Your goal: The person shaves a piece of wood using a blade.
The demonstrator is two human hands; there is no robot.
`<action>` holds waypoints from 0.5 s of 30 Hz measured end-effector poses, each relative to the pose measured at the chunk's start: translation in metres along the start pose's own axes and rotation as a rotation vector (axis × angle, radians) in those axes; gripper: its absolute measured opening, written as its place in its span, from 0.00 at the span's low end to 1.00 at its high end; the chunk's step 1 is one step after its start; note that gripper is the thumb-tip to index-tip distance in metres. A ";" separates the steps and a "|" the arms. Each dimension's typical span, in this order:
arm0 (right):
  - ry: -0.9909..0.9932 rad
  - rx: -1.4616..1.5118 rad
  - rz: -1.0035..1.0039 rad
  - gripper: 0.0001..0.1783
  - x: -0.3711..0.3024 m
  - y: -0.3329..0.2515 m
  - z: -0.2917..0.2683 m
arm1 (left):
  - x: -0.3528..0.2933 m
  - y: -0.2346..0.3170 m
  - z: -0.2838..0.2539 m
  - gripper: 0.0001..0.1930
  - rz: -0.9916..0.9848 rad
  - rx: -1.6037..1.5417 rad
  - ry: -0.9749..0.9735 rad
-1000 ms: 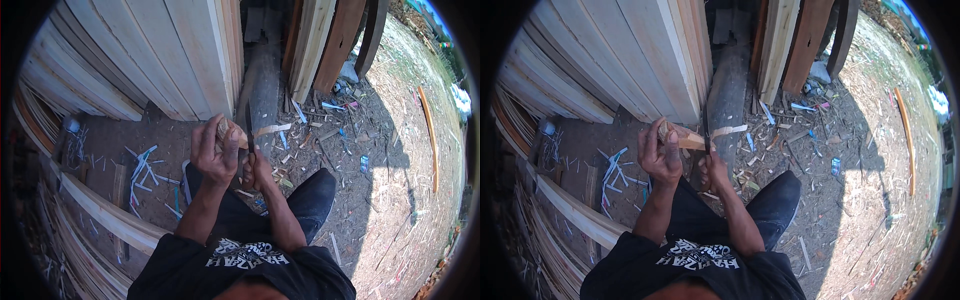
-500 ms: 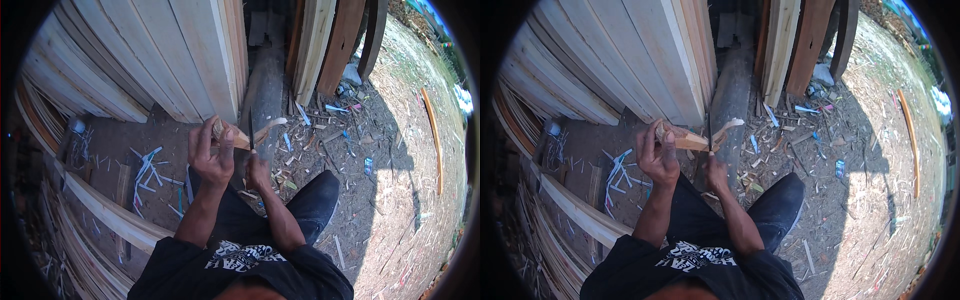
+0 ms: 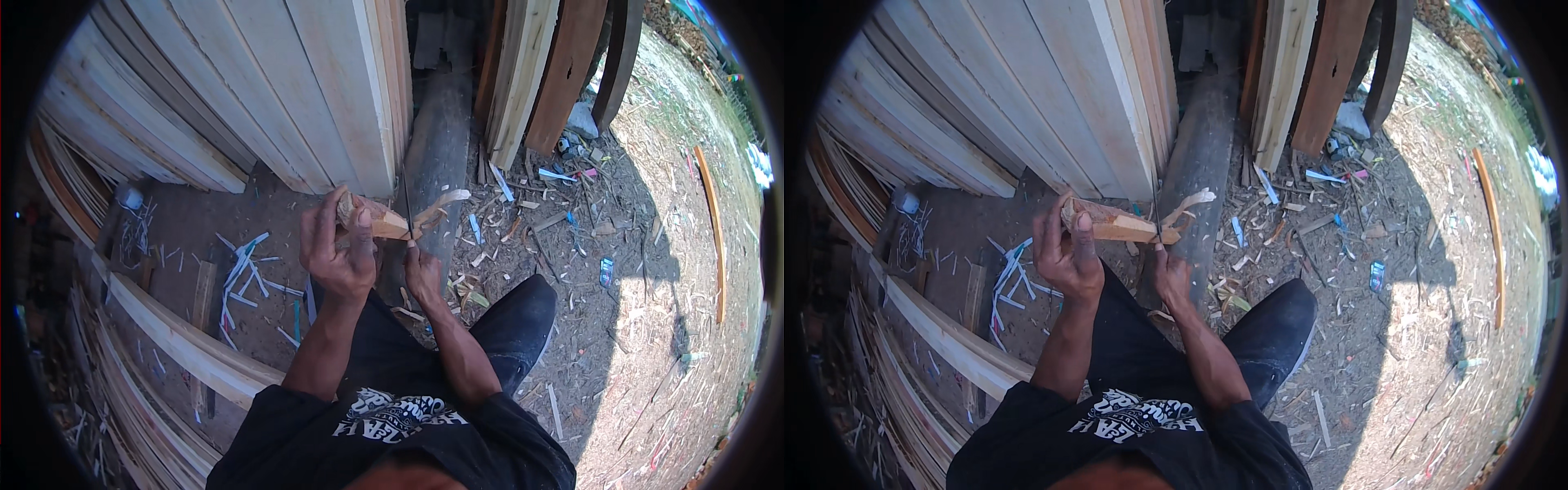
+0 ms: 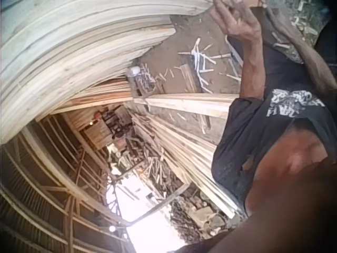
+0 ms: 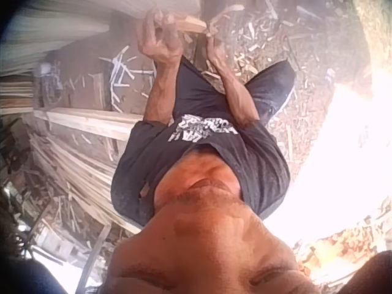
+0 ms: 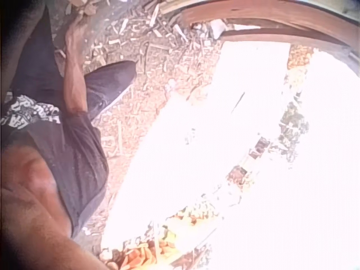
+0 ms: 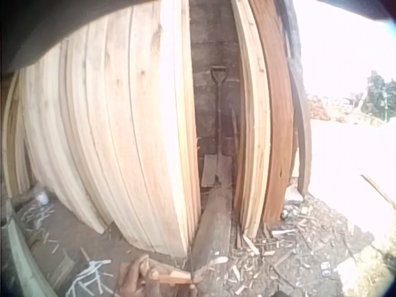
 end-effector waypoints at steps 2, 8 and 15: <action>-0.367 0.378 0.317 0.33 -0.007 -0.009 -0.014 | -0.003 -0.008 -0.002 0.20 -0.046 -0.035 0.009; -0.227 0.727 -0.056 0.34 -0.042 -0.132 -0.107 | 0.002 -0.001 0.012 0.19 -0.039 -0.057 0.019; -0.196 0.317 0.476 0.31 -0.003 0.074 0.013 | 0.007 0.002 0.015 0.20 -0.063 -0.094 0.017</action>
Point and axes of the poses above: each hand's wrist, its own x-axis towards the middle knuckle, its own z-axis out of the palm, y = z × x, the point moved 2 cm from there along x, towards the middle knuckle, and after that the axes turned 6 degrees about z, right-handed, at the moved point
